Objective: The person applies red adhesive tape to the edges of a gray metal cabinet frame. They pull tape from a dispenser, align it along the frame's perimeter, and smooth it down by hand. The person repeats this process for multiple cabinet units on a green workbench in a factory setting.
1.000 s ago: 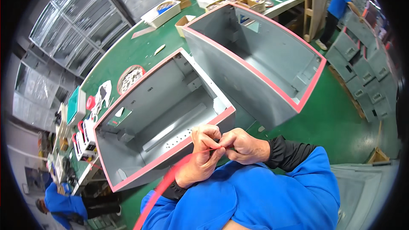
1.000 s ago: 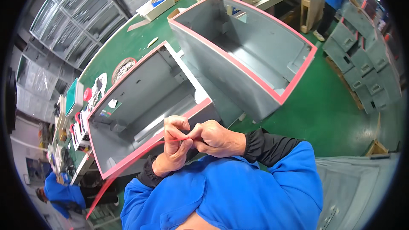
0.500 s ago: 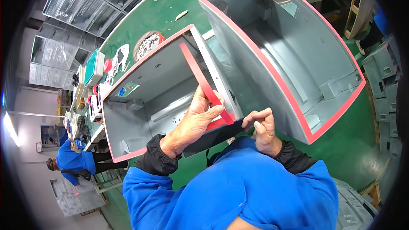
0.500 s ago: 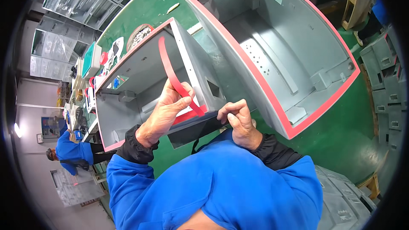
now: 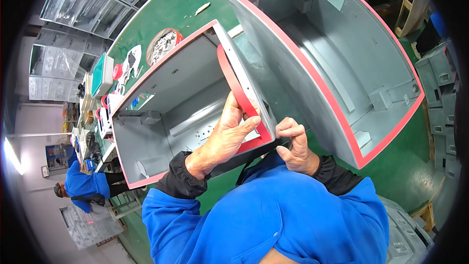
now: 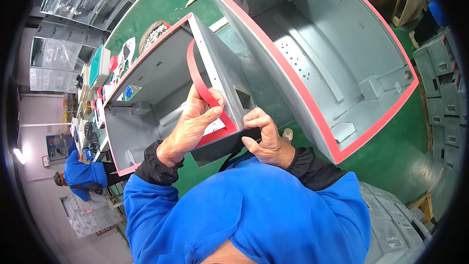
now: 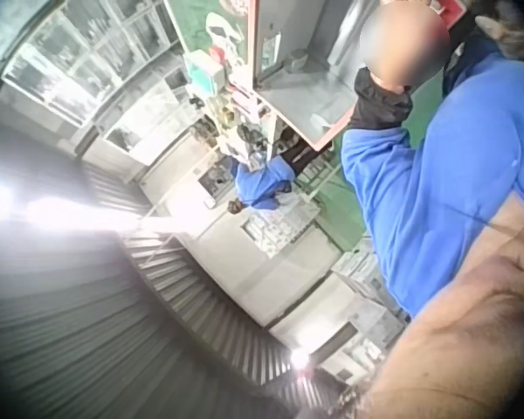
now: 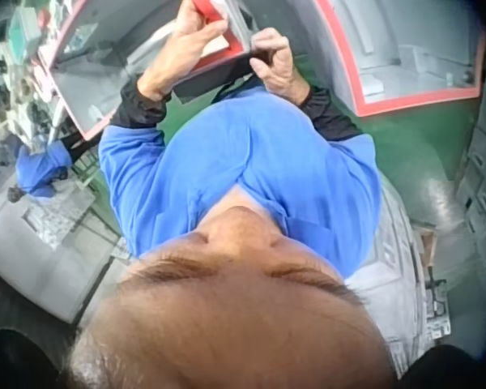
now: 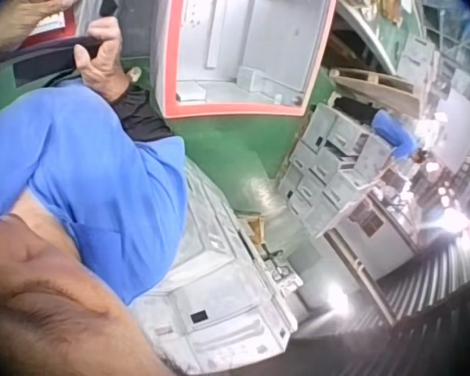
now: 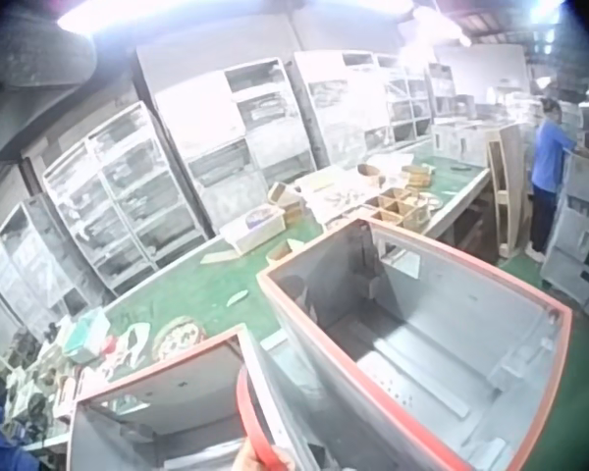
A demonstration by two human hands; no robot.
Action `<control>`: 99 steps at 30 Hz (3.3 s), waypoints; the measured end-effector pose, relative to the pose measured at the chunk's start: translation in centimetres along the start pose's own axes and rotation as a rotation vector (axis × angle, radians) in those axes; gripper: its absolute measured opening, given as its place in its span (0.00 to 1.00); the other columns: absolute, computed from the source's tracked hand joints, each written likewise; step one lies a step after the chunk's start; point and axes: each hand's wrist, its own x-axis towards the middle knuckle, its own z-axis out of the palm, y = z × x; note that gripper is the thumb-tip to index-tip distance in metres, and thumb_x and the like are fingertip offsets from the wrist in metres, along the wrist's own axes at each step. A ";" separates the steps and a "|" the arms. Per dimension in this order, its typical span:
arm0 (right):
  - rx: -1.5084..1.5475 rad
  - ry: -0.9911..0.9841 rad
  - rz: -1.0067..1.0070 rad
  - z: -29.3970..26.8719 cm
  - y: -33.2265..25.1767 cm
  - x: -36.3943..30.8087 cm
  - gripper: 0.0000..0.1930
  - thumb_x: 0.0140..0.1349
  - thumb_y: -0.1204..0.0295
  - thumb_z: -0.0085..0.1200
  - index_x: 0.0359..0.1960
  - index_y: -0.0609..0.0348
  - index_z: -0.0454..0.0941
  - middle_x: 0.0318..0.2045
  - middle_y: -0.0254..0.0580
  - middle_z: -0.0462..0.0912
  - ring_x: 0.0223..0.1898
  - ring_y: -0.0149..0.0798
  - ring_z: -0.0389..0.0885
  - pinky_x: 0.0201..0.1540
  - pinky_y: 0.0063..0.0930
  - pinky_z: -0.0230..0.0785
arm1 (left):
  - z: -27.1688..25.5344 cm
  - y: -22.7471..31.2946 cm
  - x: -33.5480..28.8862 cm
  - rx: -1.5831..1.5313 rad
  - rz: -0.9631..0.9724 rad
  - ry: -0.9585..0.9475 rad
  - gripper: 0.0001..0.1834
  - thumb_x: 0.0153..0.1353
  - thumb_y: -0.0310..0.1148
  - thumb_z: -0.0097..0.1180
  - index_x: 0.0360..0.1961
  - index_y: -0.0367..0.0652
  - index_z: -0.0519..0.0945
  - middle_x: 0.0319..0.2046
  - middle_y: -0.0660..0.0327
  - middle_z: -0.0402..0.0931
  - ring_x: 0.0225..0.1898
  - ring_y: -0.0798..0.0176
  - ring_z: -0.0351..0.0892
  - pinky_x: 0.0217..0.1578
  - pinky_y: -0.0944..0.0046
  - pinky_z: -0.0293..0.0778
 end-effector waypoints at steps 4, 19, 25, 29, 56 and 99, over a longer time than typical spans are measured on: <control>-0.051 0.007 -0.046 0.4 0.4 0.7 0.21 0.47 0.80 0.57 0.42 0.55 0.62 0.33 0.42 0.66 0.34 0.37 0.66 0.40 0.31 0.60 | 0.0 -0.1 -0.2 -0.003 -0.022 0.012 0.27 0.60 0.24 0.51 0.59 0.45 0.56 0.40 0.68 0.63 0.43 0.73 0.63 0.48 0.68 0.62; -0.072 0.008 -0.070 0.5 0.7 0.9 0.22 0.45 0.78 0.60 0.41 0.55 0.64 0.32 0.41 0.67 0.33 0.38 0.66 0.38 0.32 0.61 | 1.0 1.2 -0.9 -0.017 -0.013 -0.032 0.15 0.59 0.27 0.51 0.44 0.46 0.61 0.34 0.65 0.64 0.38 0.71 0.63 0.45 0.67 0.60; -0.073 -0.009 -0.076 0.4 0.7 1.0 0.23 0.43 0.79 0.61 0.42 0.56 0.64 0.32 0.42 0.67 0.33 0.38 0.67 0.38 0.32 0.61 | 1.5 2.5 -1.9 -0.114 -0.083 -0.129 0.14 0.59 0.28 0.52 0.43 0.47 0.61 0.33 0.65 0.64 0.38 0.71 0.62 0.45 0.66 0.59; -0.062 -0.004 -0.074 0.4 0.7 1.0 0.24 0.42 0.79 0.60 0.42 0.56 0.64 0.33 0.42 0.67 0.34 0.38 0.67 0.38 0.33 0.61 | 1.3 1.8 -1.5 0.003 -0.020 -0.074 0.15 0.59 0.28 0.52 0.43 0.47 0.61 0.34 0.65 0.64 0.39 0.71 0.62 0.45 0.66 0.59; -0.041 -0.003 -0.072 0.5 0.7 1.3 0.24 0.43 0.81 0.60 0.42 0.55 0.64 0.32 0.41 0.66 0.32 0.36 0.66 0.37 0.30 0.62 | 0.3 0.2 -0.2 0.083 -0.003 0.037 0.18 0.60 0.28 0.52 0.48 0.45 0.62 0.37 0.67 0.64 0.40 0.72 0.63 0.47 0.67 0.60; 0.106 0.152 0.064 2.4 0.3 1.7 0.15 0.49 0.84 0.52 0.34 0.54 0.61 0.28 0.35 0.61 0.27 0.28 0.57 0.30 0.21 0.54 | 0.0 -0.5 0.6 0.234 0.112 0.085 0.13 0.61 0.27 0.49 0.44 0.45 0.61 0.37 0.64 0.62 0.40 0.72 0.62 0.47 0.67 0.60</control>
